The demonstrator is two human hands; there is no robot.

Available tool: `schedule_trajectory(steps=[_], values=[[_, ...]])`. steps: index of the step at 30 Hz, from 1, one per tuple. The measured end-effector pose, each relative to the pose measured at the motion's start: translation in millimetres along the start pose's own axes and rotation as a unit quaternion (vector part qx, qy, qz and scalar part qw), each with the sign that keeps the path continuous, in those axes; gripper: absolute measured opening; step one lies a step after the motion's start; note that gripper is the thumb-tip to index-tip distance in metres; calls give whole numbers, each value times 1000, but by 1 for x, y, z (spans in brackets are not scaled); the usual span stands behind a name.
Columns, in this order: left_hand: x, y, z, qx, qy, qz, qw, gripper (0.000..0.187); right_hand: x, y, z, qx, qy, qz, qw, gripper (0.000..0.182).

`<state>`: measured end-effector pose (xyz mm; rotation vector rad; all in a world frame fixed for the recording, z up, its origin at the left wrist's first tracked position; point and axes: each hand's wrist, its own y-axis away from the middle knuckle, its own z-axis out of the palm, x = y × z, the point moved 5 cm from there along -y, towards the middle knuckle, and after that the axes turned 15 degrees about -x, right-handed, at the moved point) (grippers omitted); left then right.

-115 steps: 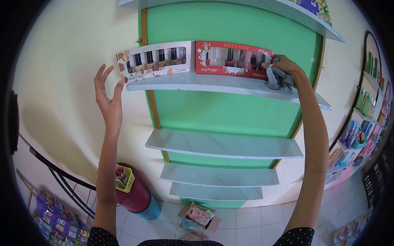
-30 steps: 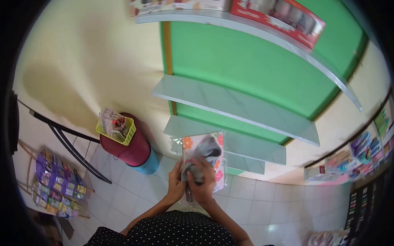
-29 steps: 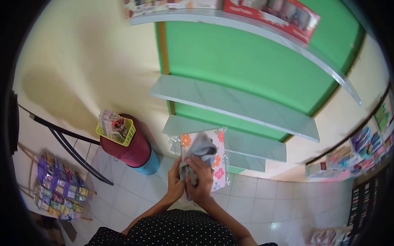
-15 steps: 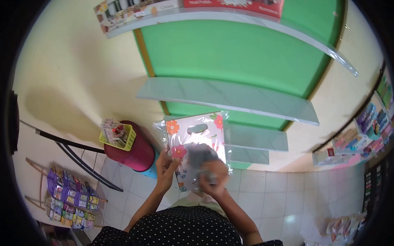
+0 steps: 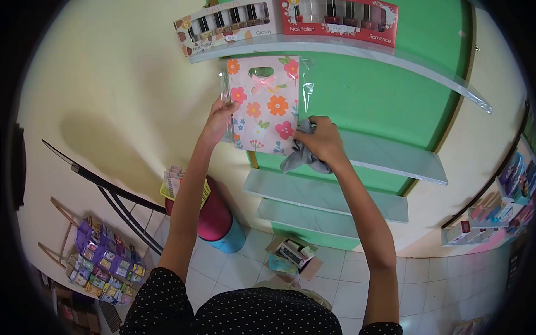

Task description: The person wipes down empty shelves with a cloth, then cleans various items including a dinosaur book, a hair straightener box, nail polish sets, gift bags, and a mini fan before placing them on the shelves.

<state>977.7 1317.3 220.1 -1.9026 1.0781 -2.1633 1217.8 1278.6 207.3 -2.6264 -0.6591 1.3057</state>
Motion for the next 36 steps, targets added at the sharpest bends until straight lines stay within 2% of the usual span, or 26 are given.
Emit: schedule_trajectory(steps=[2,5,8,10,13,17,20,21,24,27,31,32,33,34,36], values=[[-9,-6,-11,-11,15,-5,1000,41,8,-20,4,-22,33,54,998,53],[-15,-16,-24,6,28,-33,999,40,3,-35,2,-13,65,81,995,57],[-11,-31,-40,28,-5,-33,999,39,-9,-44,-3,16,97,93,991,54],[1,-41,-35,-4,4,34,999,35,-12,-51,-2,9,104,108,989,53],[-25,-51,-60,1,2,5,1000,30,-12,-56,2,4,116,130,985,51],[-20,-46,-48,45,4,20,999,27,-3,-59,7,12,109,146,983,49],[-21,-39,-48,61,-30,-4,998,29,3,-55,8,9,112,149,982,51],[-20,-33,-49,91,-43,-23,995,32,6,-51,8,6,111,153,982,51],[-19,-22,-53,129,-67,-33,989,37,13,-36,-1,15,107,135,985,51],[-19,-8,-58,143,-70,-20,987,40,16,-7,-21,75,38,38,996,43],[-8,45,-81,220,-292,41,930,32,13,50,-35,113,-63,-35,991,24],[-2,75,-75,275,-305,45,911,31,8,65,-32,93,-54,-13,994,18],[-2,105,-69,329,-322,49,886,31,9,80,-20,52,-131,14,990,15],[-13,141,-68,367,-323,32,872,31,8,93,-5,18,-125,19,992,12],[-61,227,-72,420,-366,-95,825,31,28,120,42,-149,-194,121,962,6]])
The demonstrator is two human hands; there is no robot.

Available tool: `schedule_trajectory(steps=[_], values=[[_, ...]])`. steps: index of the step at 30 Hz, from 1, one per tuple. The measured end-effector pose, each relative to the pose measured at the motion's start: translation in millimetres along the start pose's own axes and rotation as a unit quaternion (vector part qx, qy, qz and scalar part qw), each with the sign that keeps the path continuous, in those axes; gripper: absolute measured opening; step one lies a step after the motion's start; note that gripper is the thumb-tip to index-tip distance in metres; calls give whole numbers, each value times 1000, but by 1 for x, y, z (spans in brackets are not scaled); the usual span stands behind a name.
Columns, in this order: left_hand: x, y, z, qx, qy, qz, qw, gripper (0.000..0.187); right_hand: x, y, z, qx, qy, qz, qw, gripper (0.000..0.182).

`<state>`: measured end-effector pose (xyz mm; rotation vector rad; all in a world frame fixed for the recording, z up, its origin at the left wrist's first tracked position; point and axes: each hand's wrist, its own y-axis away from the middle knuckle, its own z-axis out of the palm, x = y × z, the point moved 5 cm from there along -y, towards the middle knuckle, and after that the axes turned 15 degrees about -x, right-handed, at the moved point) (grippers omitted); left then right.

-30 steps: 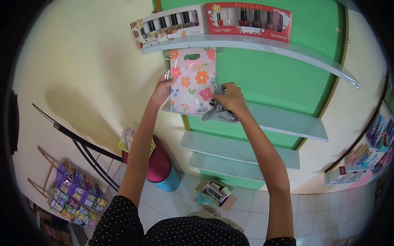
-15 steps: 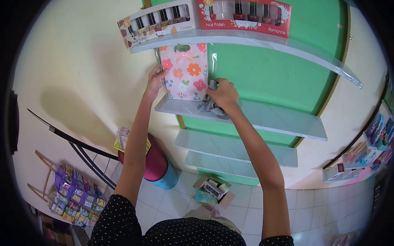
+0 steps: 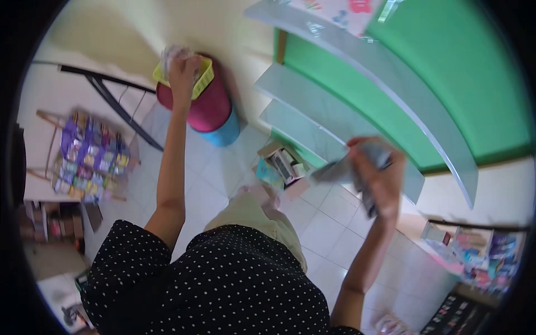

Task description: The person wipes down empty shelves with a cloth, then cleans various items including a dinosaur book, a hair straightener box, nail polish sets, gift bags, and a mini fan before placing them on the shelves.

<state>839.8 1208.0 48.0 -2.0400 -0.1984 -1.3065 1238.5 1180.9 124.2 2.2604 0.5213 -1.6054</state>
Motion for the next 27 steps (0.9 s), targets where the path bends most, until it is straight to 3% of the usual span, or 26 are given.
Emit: schedule_trajectory(steps=[2,3,4,6,8,9,13,16,18,19,20,21,22,23,27], values=[[-86,74,-7,-55,-44,-124,990,32,60,-6,46,-116,-67,64,989,11],[-119,121,-11,-67,-170,-125,975,31,88,-7,72,-177,-80,178,965,13],[-161,172,-14,-127,-155,-208,957,31,132,-11,95,-225,-45,181,956,15],[-172,256,-6,-165,-158,-309,923,30,213,-6,137,-282,80,236,927,27],[-178,332,6,-253,-186,-422,851,30,313,18,173,-337,184,304,872,45],[-172,360,14,-273,-96,-486,825,31,336,23,187,-322,224,249,886,28],[-150,446,34,-391,-89,-528,749,33,416,33,227,-411,281,389,775,44],[-151,500,26,-444,-129,-540,703,31,471,11,257,-415,359,407,730,57],[-151,529,18,-487,-148,-543,668,30,517,-5,282,-396,346,416,742,66],[-147,527,14,-486,-177,-487,704,28,548,-13,294,-377,270,513,723,72],[-143,522,12,-484,-201,-428,736,25,612,-4,303,-290,175,578,742,60],[-142,519,11,-494,-195,-433,729,25,658,9,321,-289,172,589,734,60],[-143,515,12,-471,-160,-482,721,24,691,5,344,-327,267,430,798,50],[-144,516,12,-444,-125,-530,711,22,680,-6,350,-316,269,437,798,49],[-150,527,11,-490,-160,-500,696,21,682,-20,370,-254,191,508,801,44]])
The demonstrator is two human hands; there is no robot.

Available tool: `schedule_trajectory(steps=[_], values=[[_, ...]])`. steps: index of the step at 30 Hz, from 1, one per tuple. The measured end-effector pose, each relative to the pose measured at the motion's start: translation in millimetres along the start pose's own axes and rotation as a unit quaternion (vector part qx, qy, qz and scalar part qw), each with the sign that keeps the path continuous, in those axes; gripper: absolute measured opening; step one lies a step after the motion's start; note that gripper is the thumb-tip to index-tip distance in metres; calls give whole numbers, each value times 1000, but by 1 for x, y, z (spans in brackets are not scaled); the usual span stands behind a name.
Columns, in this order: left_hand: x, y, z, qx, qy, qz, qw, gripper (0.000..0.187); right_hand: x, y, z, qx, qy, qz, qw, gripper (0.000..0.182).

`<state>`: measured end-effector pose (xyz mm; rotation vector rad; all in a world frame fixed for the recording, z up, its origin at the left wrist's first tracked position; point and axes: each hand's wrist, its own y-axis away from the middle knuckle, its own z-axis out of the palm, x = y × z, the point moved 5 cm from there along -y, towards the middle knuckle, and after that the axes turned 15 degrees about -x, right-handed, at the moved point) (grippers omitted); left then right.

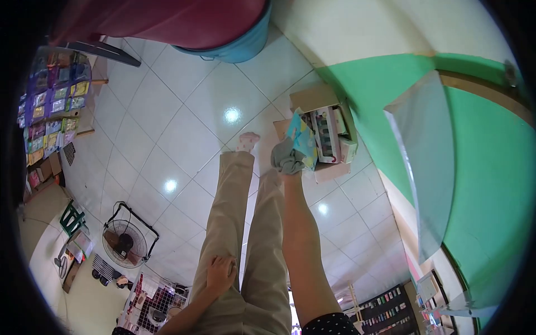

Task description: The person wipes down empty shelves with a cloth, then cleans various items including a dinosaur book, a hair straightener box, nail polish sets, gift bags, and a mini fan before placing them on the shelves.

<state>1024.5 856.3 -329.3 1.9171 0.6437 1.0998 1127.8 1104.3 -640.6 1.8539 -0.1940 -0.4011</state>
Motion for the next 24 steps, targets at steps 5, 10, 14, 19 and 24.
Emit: schedule_trajectory(steps=[5,10,14,19,24], values=[[-10,2,-4,-22,18,-32,999,22,11,11,6,-12,-56,5,998,39],[-13,1,-17,-8,58,-15,998,20,23,65,1,25,-70,5,997,33],[-16,-1,-28,-9,100,-14,995,22,19,111,2,36,-71,0,997,28],[-27,-13,-33,-20,233,-13,972,28,-10,173,7,26,-53,-39,997,23],[27,-39,-77,-23,505,73,860,40,-47,279,5,-47,-2,-135,990,18]])
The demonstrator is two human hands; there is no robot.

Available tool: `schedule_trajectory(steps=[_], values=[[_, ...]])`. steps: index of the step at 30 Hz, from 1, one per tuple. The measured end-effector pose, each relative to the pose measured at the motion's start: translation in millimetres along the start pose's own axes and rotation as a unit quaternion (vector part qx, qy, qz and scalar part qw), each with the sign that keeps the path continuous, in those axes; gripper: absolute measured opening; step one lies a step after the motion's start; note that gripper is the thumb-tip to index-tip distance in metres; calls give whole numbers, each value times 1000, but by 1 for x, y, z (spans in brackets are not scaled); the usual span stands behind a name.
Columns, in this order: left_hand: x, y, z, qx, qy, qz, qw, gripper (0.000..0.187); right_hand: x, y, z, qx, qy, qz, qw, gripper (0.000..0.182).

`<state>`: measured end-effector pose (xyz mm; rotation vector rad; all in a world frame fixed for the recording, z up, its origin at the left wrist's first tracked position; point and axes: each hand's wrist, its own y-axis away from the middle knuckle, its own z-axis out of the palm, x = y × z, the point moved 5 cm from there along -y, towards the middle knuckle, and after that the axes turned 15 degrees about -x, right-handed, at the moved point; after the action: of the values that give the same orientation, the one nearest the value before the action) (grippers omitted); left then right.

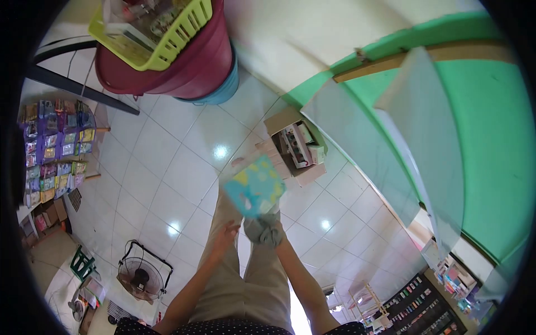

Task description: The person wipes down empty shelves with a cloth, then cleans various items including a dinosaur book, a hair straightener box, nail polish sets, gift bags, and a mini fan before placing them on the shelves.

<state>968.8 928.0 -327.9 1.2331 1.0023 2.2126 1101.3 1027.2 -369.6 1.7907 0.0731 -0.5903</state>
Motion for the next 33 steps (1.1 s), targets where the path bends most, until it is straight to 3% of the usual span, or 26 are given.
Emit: schedule_trajectory(steps=[2,6,8,10,12,14,15,16,17,18,19,20,22,27,30,33], values=[[48,2,18,-2,129,17,992,42,-28,43,-5,-48,16,-49,998,17],[82,22,45,2,180,58,982,40,-68,125,-33,-130,2,-136,982,14],[100,34,54,31,192,64,979,38,-62,165,-57,-171,-158,-136,963,14],[124,46,66,-11,174,86,981,38,-13,183,-78,-169,-499,-56,848,20],[147,59,91,-62,156,101,981,39,-12,215,-128,-69,-639,-262,720,27],[168,78,120,-102,127,122,979,38,-50,276,-178,223,-482,-377,759,29],[172,84,134,-118,116,129,978,38,-81,300,-181,331,-537,-283,723,28],[173,88,150,-151,88,120,977,40,-100,313,-180,378,-444,-324,745,25],[176,94,164,-182,58,110,975,42,-110,316,-168,443,-401,-271,755,22],[179,102,180,-196,43,115,973,42,-133,325,-156,314,-375,-369,790,21],[182,115,198,-199,89,119,969,44,-148,335,-150,420,-117,-490,755,24],[185,121,210,-201,136,125,962,46,-162,351,-142,437,87,-457,770,32],[188,129,230,-265,136,120,947,50,-153,365,-143,464,167,-442,750,33],[193,134,255,-329,-38,155,931,44,-113,375,-191,539,100,-429,718,37],[199,146,267,-289,-5,174,941,38,-103,384,-196,557,68,-432,706,41],[205,150,270,-300,14,179,937,37,-105,399,-177,520,155,-460,703,40]])
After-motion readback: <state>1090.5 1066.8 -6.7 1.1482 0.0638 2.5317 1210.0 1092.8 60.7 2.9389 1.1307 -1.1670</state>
